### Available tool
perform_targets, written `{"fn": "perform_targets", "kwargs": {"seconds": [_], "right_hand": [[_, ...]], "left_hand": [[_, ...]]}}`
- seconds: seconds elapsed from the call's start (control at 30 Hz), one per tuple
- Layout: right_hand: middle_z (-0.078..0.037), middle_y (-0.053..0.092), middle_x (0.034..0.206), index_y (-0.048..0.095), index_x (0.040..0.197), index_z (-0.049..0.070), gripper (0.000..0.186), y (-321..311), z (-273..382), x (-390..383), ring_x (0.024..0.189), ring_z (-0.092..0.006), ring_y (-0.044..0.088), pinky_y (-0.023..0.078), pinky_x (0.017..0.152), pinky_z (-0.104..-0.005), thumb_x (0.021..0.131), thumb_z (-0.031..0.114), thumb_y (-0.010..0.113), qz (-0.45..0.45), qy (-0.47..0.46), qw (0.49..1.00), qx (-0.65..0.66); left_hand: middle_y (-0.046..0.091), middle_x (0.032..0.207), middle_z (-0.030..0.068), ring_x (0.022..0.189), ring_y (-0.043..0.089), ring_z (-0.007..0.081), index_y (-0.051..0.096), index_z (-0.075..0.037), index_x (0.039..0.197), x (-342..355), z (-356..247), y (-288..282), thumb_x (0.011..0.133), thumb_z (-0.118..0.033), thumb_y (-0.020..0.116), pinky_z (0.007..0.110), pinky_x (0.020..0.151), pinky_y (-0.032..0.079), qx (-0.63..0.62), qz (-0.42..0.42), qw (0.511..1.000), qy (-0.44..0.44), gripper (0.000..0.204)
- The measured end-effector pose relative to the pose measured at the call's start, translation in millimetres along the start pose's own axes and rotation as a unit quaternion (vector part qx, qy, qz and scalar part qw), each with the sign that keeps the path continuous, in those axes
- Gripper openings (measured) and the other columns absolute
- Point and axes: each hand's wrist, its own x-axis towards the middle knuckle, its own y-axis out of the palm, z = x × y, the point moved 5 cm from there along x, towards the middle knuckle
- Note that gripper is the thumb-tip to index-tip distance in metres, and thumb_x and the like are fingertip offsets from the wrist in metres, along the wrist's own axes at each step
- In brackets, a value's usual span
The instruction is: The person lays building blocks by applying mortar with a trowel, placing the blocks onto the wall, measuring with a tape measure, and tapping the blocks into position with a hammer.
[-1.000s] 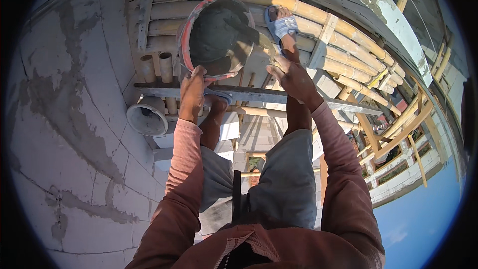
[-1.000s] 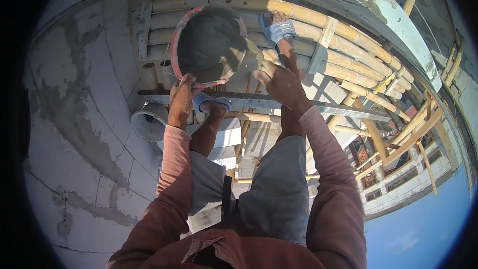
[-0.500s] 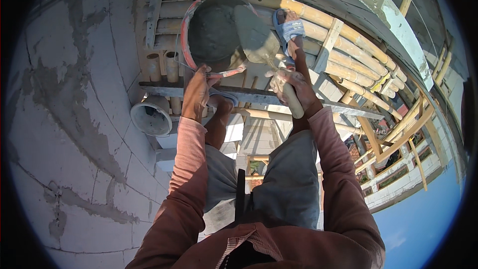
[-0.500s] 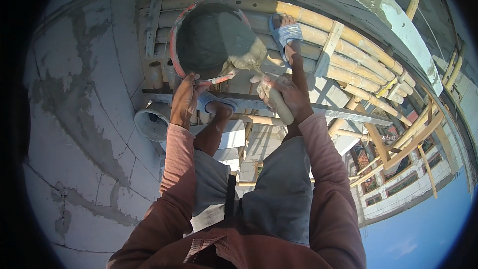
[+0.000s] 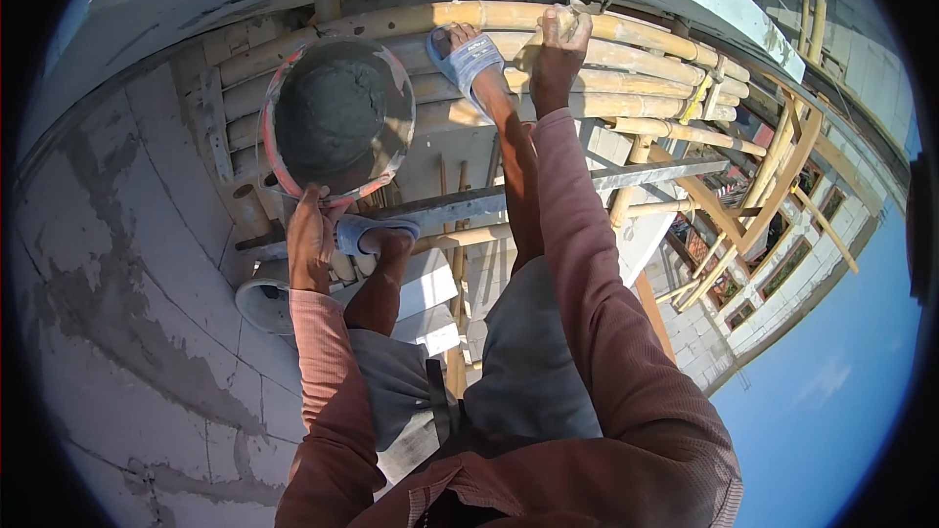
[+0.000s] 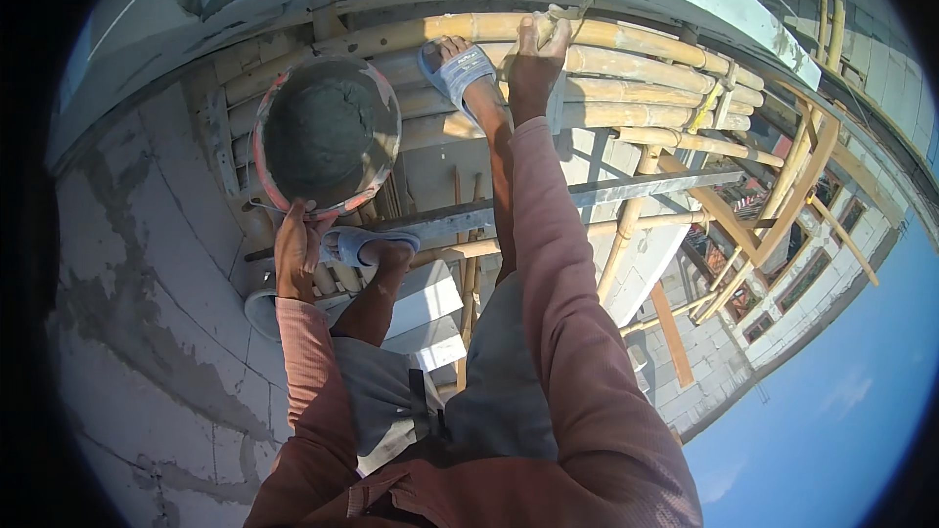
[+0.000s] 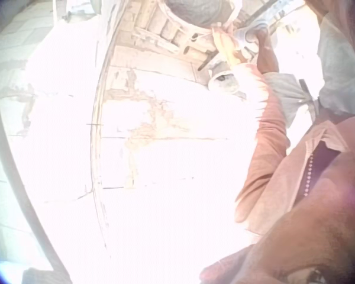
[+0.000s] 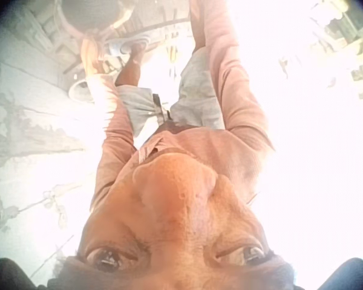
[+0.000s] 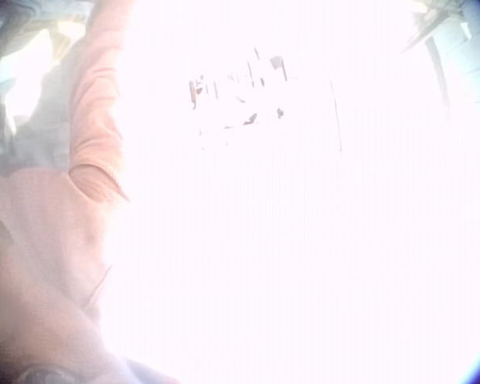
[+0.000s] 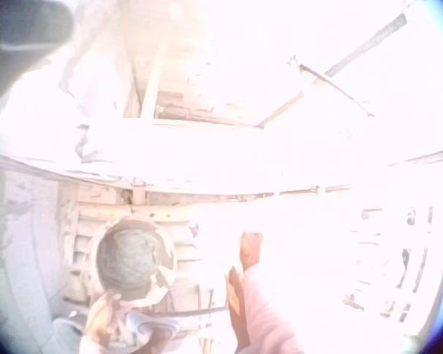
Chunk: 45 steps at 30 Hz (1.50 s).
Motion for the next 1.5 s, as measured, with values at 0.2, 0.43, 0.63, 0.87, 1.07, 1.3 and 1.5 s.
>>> {"fn": "perform_targets", "kwargs": {"seconds": [0.2,0.43,0.63,0.87,1.07,1.3,1.5], "right_hand": [[-0.017,0.06,0.112,0.039,0.141,-0.001,0.055,28,-78,-38,0.095,-0.0273,0.059,0.049,0.088,-0.043,0.097,0.021,0.063,-0.092,-0.162,0.924,-0.333],[-0.025,0.052,0.117,0.045,0.128,-0.007,0.042,59,-52,-109,0.109,-0.0389,0.052,0.04,0.096,-0.0458,0.099,0.021,0.057,0.189,-0.036,0.933,-0.303],[-0.027,0.05,0.113,0.044,0.122,-0.005,0.039,132,9,-62,0.104,-0.0448,0.049,0.039,0.094,-0.0481,0.098,0.023,0.057,-0.012,-0.111,0.972,-0.209],[-0.029,0.048,0.128,0.049,0.116,-0.004,0.029,159,-25,-112,0.121,-0.0463,0.048,0.039,0.102,-0.051,0.097,0.016,0.054,0.152,-0.208,0.845,-0.468],[-0.027,0.054,0.13,0.054,0.117,-0.005,0.029,101,9,-224,0.122,-0.0426,0.052,0.046,0.1,-0.0477,0.095,0.014,0.056,0.317,-0.362,0.742,-0.466],[-0.027,0.062,0.113,0.058,0.122,-0.002,0.043,109,27,-244,0.109,-0.0414,0.058,0.043,0.096,-0.0452,0.099,0.035,0.054,0.504,0.015,0.782,-0.367],[-0.023,0.063,0.079,0.059,0.096,-0.002,0.035,168,25,-246,0.07,-0.0382,0.064,0.049,0.063,-0.0456,0.098,0.033,0.055,0.557,-0.055,0.762,-0.326]], "left_hand": [[0.05,0.108,0.0155,0.099,0.061,0.0302,0.05,0.009,0.104,-1,8,-16,0.095,-0.015,0.059,0.048,0.093,0.057,-0.022,-0.007,1.0,0.003,0.027],[0.052,0.1,0.0101,0.085,0.062,0.024,0.053,0.002,0.103,-4,0,-31,0.09,-0.01,0.061,0.043,0.081,0.061,-0.04,-0.016,0.999,0.019,0.019],[0.053,0.099,0.0125,0.088,0.063,0.0265,0.053,0.005,0.1,-18,-11,-43,0.086,-0.008,0.061,0.044,0.083,0.061,-0.062,-0.051,0.997,0.014,0.02],[0.056,0.102,0.0105,0.094,0.063,0.0275,0.054,0.0,0.106,-16,-6,-66,0.086,-0.006,0.058,0.047,0.089,0.059,-0.128,-0.053,0.99,0.007,0.022],[0.055,0.101,0.0083,0.095,0.062,0.0234,0.055,-0.004,0.107,-11,-5,-76,0.086,-0.007,0.058,0.043,0.088,0.058,-0.125,-0.089,0.988,-0.009,0.021],[0.056,0.105,0.0121,0.098,0.062,0.0232,0.054,0.003,0.111,-22,-10,-64,0.089,-0.011,0.059,0.04,0.087,0.058,-0.061,-0.108,0.991,0.059,0.027],[0.057,0.102,0.011,0.088,0.064,0.0219,0.053,0.003,0.112,-30,-22,-45,0.09,-0.011,0.059,0.032,0.078,0.059,0.046,-0.057,0.991,0.112,0.027]]}}
